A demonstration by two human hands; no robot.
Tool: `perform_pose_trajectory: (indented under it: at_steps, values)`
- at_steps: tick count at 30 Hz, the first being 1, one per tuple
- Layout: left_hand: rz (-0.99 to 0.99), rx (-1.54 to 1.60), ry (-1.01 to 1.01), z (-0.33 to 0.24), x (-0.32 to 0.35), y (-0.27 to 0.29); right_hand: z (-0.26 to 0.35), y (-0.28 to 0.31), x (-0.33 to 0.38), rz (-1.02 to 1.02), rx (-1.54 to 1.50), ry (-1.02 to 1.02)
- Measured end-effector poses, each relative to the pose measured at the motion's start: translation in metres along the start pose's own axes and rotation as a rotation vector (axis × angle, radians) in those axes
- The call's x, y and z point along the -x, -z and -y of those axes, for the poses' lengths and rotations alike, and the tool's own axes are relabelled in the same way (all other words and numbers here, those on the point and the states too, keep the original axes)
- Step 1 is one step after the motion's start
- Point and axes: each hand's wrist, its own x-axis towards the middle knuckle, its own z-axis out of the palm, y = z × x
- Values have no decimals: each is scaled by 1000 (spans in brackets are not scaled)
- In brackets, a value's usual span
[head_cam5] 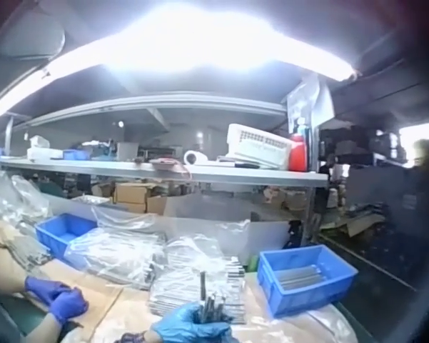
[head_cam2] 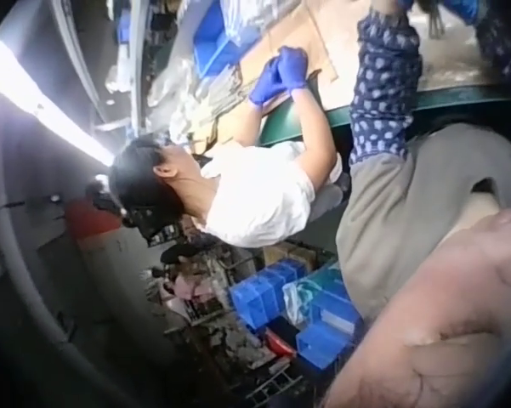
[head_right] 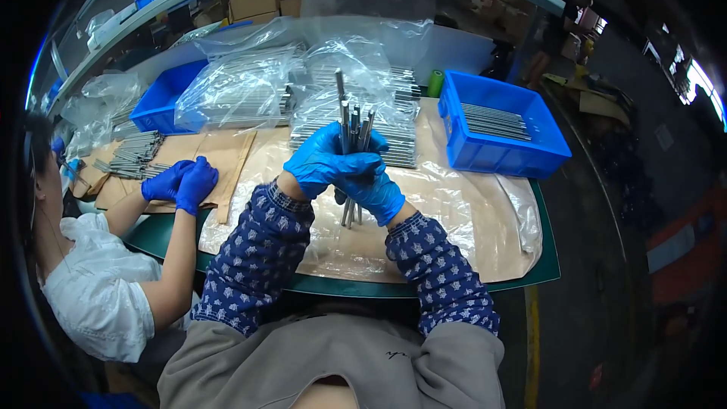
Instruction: Organizing and bundling thin metal rods at a manual workstation for inspection or packaging.
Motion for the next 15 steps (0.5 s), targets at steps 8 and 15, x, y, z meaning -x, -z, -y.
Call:
perform_pose_trajectory:
  at_steps: [8, 15]
  values:
    - [134, -174, -9, -4, -10, -20, -51, 14, 16, 110, 8, 155]
    - [237, -95, 55, -8, -17, -18, -31, 25, 14, 286, -89, -6]
